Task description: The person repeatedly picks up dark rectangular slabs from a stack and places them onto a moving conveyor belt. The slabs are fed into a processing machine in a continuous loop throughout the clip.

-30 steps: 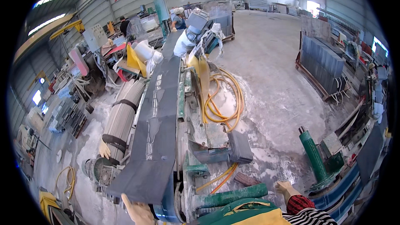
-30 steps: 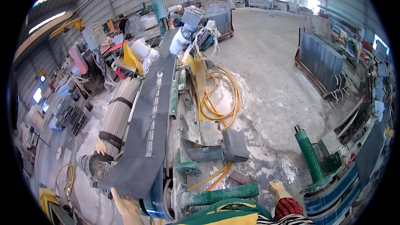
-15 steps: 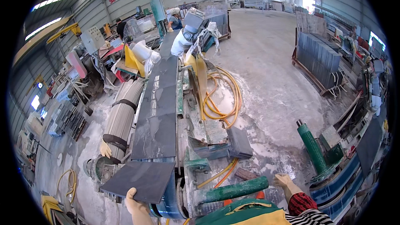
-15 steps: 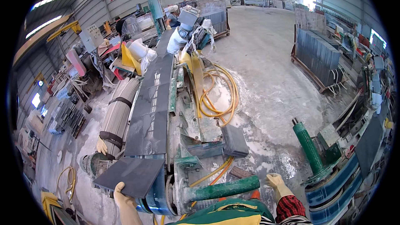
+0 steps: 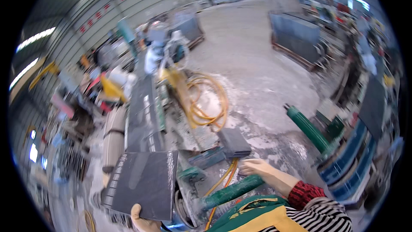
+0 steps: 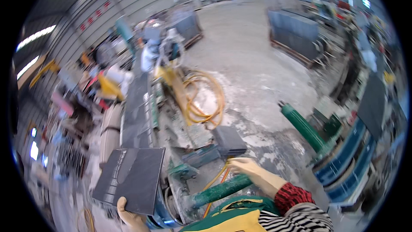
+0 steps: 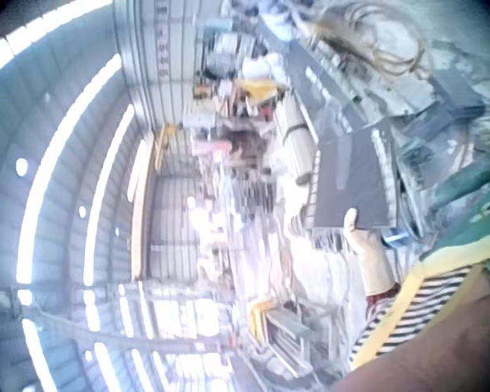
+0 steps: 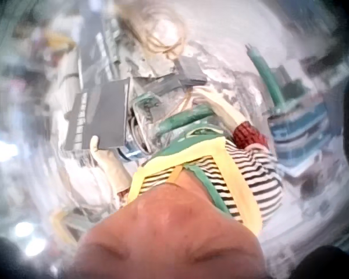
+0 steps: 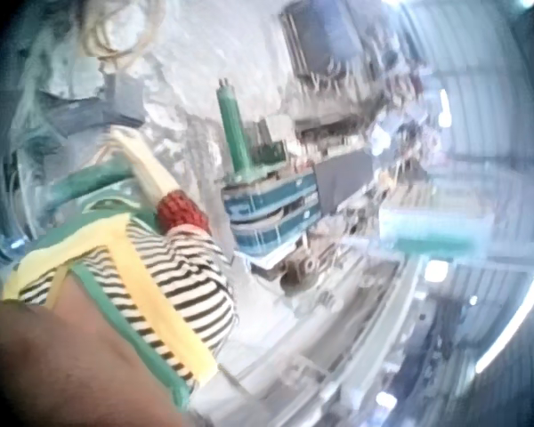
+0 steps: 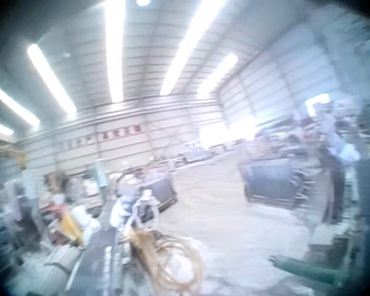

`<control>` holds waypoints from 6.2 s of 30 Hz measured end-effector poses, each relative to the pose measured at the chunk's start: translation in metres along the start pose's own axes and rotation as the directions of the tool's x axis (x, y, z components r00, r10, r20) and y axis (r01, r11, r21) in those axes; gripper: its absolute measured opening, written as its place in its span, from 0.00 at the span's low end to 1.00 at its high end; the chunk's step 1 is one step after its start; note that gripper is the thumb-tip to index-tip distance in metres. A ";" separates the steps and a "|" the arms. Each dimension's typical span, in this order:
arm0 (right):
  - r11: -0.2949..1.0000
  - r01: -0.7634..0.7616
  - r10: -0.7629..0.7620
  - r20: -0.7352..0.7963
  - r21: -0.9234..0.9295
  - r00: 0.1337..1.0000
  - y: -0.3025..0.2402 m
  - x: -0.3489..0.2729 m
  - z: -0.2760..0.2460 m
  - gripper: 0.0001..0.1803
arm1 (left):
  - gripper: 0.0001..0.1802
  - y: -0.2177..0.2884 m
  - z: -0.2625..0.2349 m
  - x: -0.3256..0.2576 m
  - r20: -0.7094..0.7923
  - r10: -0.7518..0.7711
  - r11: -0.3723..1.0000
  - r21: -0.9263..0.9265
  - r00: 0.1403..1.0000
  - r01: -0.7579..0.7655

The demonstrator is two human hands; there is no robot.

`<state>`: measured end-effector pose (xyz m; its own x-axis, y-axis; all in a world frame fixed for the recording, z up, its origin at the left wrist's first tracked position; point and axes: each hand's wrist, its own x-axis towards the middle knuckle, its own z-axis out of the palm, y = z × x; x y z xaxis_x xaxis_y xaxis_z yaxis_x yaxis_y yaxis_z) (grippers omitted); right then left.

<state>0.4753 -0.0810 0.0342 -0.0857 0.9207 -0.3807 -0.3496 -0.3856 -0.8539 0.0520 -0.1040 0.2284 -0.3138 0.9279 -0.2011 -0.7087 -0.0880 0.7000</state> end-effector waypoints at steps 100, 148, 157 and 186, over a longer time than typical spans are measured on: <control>0.323 0.523 0.027 -0.560 0.789 0.828 -0.011 -0.170 -0.259 0.19 | 0.29 -0.358 0.128 0.080 0.063 -0.556 0.381 0.906 0.829 0.186; 0.960 -0.059 0.146 -0.306 0.275 0.941 -0.015 0.073 -0.042 0.17 | 0.28 -0.106 -0.153 0.145 0.271 0.502 -0.399 0.915 0.822 -0.058; 0.930 -0.161 0.343 -0.625 0.330 0.702 0.099 0.026 -0.216 0.13 | 0.28 -0.105 -0.155 0.138 0.277 0.528 -0.367 0.927 0.803 -0.079; 0.944 -0.258 0.325 -0.434 0.207 0.840 0.116 0.104 -0.189 0.15 | 0.25 -0.093 -0.127 0.106 0.331 0.477 -0.408 0.904 0.814 -0.129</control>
<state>0.6024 -0.0412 -0.1716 0.2194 0.6220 -0.7516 -0.5012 -0.5891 -0.6338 0.0043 -0.0437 0.0549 -0.3841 0.8336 0.3969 0.9006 0.2436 0.3600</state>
